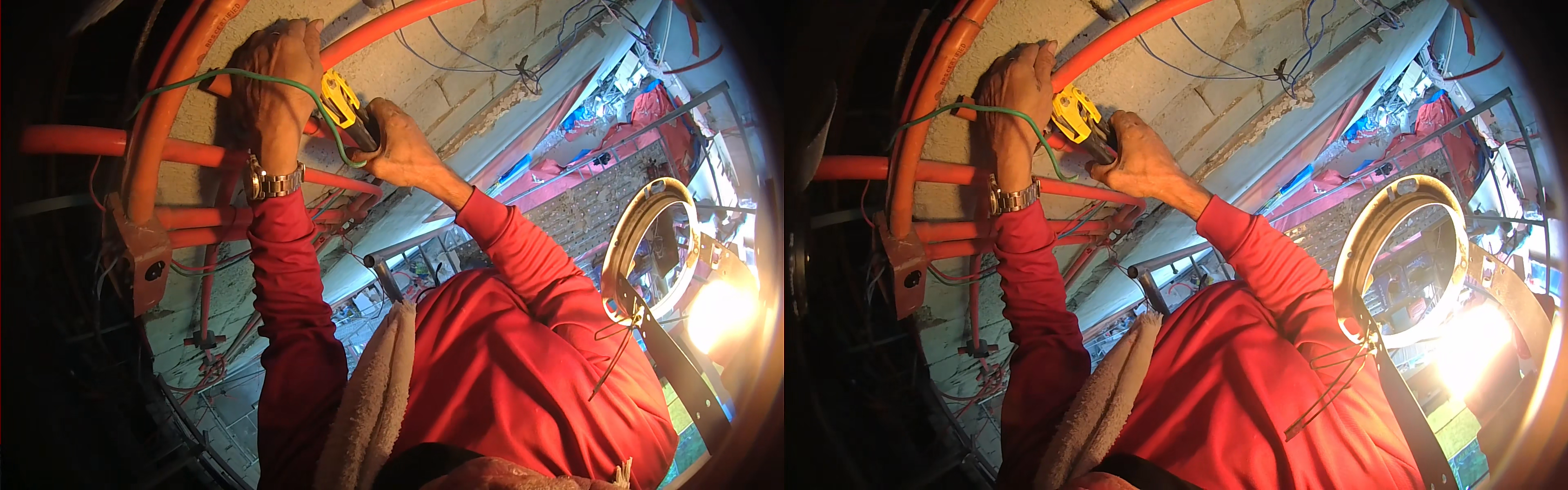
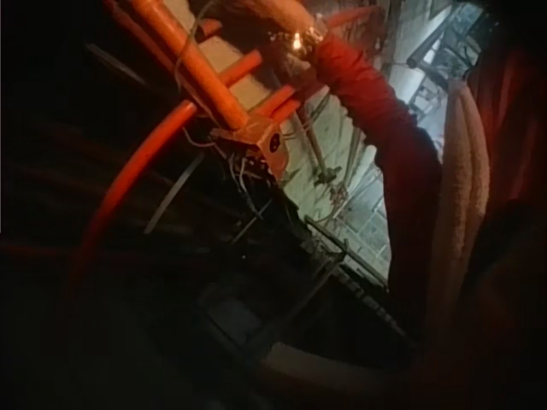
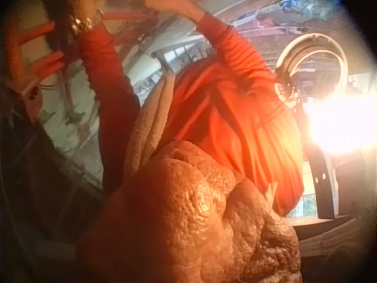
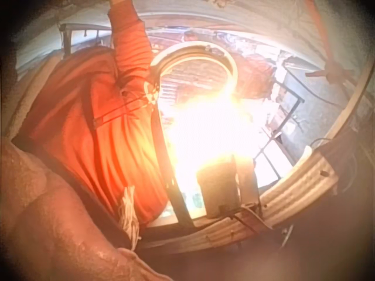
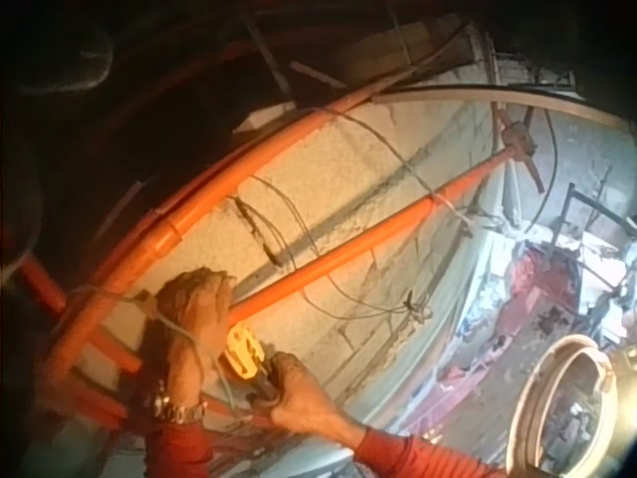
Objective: The person uses a yellow crimping tool to secure wires within a junction box on the ceiling and then manipulates the red electrical conduit pipes and wires by hand.
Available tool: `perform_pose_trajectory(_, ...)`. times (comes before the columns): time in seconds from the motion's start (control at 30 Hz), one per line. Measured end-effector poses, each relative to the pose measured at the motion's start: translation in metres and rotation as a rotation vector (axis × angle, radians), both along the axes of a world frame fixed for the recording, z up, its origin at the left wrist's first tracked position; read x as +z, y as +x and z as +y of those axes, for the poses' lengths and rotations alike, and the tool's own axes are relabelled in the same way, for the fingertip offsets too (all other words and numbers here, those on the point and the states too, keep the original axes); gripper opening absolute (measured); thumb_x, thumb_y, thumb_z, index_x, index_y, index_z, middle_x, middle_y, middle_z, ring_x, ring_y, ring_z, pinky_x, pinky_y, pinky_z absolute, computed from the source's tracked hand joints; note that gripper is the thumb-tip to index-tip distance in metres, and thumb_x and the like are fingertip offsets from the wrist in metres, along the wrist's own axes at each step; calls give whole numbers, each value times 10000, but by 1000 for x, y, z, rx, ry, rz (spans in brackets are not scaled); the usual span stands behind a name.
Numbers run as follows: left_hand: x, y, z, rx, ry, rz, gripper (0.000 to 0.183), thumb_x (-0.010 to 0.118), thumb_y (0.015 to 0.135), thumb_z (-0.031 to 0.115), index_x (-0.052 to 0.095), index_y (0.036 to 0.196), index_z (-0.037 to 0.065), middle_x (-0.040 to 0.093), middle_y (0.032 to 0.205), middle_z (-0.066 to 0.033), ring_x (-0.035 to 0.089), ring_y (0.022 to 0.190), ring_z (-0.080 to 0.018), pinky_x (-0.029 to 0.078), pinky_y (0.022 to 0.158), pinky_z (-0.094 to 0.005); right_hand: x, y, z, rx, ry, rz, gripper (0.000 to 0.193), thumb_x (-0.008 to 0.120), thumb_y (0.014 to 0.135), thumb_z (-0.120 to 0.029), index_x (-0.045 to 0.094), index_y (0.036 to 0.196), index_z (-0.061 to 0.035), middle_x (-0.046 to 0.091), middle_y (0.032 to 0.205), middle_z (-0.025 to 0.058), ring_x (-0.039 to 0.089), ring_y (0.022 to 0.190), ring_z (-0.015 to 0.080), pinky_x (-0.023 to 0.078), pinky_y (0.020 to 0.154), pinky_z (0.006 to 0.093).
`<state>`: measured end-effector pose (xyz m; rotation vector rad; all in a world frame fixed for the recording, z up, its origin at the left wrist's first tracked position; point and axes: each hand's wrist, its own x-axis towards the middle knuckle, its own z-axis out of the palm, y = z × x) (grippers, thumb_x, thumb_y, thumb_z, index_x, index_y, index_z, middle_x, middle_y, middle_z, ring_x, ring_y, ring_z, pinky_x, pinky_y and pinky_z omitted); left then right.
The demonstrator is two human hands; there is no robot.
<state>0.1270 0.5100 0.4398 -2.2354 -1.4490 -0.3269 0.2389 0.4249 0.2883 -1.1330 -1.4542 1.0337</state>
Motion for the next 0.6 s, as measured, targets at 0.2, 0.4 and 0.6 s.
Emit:
perform_pose_trajectory(0.2,0,2,-4,41,-20,-55,479,464,1071,449,711,1049,39,729,932,-194,679,878,-410,503,766,-509,6,5,2,160,-109,22,519,852,758,-224,537,1060,58,597,1039,236,611,941,285,486,808,399)
perform_pose_trajectory(0.4,1,4,-4,35,29,8,471,469,1068,459,713,1070,57,720,923,-203,673,878,-420,502,761,-512,-26,-8,2,-95,219,-45,957,893,716,-574,510,1336,47,581,1233,313,594,1165,429,492,950,475)
perform_pose_trajectory(0.6,-2,1,-3,5,21,-62,476,467,1068,463,705,1082,51,714,909,-211,672,874,-428,502,754,-512,-11,3,5,43,36,-3,778,904,700,-457,601,1194,63,616,1150,292,632,1063,385,511,897,442)
